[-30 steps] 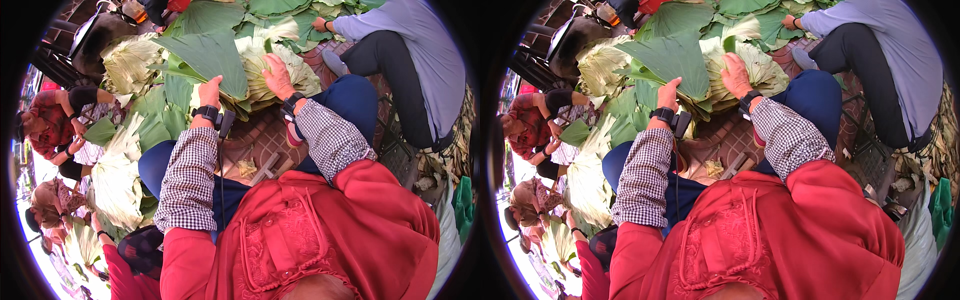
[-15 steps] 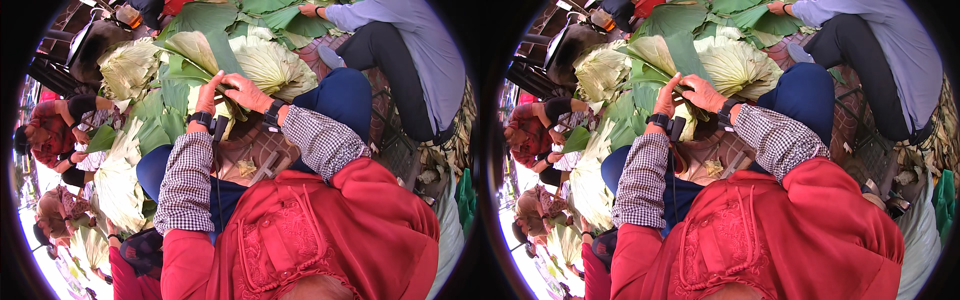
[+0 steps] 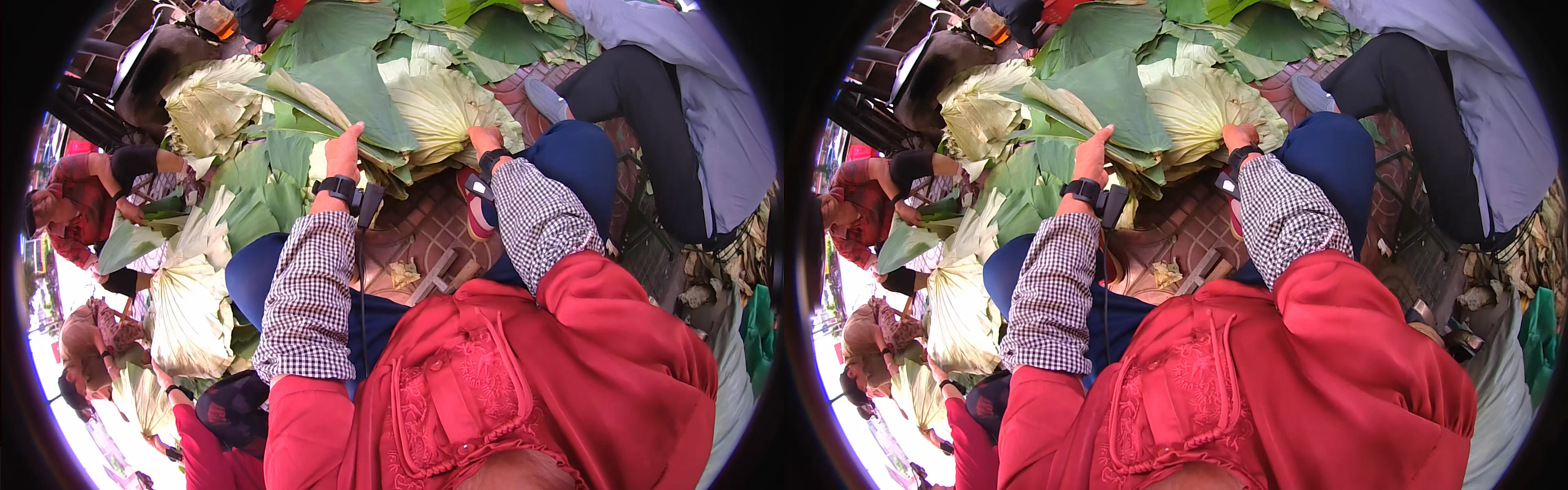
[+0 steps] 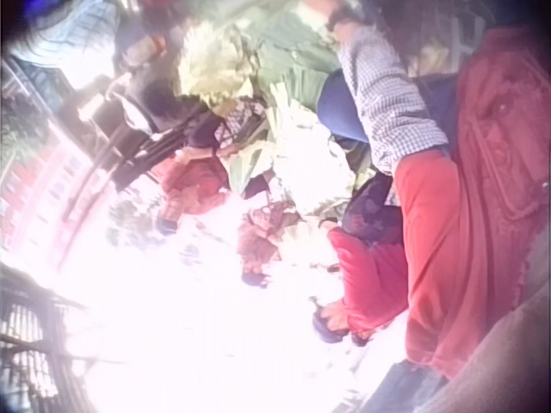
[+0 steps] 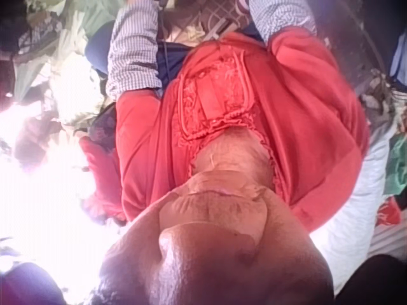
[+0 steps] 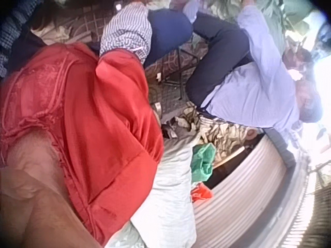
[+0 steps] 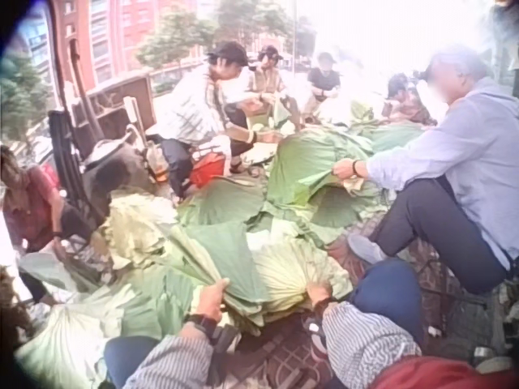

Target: The person picks up and folds large green leaves one at a time by hand while sitting on the ground with other people.

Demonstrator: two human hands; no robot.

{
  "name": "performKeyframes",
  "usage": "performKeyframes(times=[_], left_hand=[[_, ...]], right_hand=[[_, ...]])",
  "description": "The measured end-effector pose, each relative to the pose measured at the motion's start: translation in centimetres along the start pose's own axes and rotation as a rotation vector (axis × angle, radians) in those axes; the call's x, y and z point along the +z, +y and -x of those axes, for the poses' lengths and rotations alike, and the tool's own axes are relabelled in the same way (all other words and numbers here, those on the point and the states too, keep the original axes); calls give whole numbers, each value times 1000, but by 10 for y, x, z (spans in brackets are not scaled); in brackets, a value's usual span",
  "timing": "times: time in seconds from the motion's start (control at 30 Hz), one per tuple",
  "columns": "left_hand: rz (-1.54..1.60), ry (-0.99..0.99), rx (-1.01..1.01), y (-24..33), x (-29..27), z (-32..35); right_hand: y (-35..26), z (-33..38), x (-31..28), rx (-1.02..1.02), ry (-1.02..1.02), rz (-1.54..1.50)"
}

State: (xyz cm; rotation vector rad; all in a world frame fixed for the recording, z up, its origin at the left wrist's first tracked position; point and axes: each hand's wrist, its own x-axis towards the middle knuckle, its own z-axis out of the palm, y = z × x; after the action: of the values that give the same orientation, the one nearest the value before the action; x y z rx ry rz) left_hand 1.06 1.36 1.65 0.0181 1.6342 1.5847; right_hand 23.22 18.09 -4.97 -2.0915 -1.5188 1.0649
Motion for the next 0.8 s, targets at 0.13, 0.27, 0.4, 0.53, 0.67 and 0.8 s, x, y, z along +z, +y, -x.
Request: performKeyframes(times=[0.13, 0.27, 0.4, 0.53, 0.67, 0.8], left_hand=[[-9, 13, 2, 0, -3, 0], [-24, 8, 7, -1, -1, -3], [-42, 14, 37, -3, -16, -11], [-61, -3, 29, 2, -7, 3], [-69, -54, 10, 17, 5, 28], [-139, -72, 55, 15, 9, 25]], right_hand=[[-14, 5, 6, -228, 81, 34], [-34, 15, 12, -92, 10, -605], [-65, 57, 12, -175, -312, -787], [-70, 102, 20, -1129, -82, -300], [-62, 137, 23, -1388, -141, 31], [-63, 138, 23, -1422, -332, 99]])
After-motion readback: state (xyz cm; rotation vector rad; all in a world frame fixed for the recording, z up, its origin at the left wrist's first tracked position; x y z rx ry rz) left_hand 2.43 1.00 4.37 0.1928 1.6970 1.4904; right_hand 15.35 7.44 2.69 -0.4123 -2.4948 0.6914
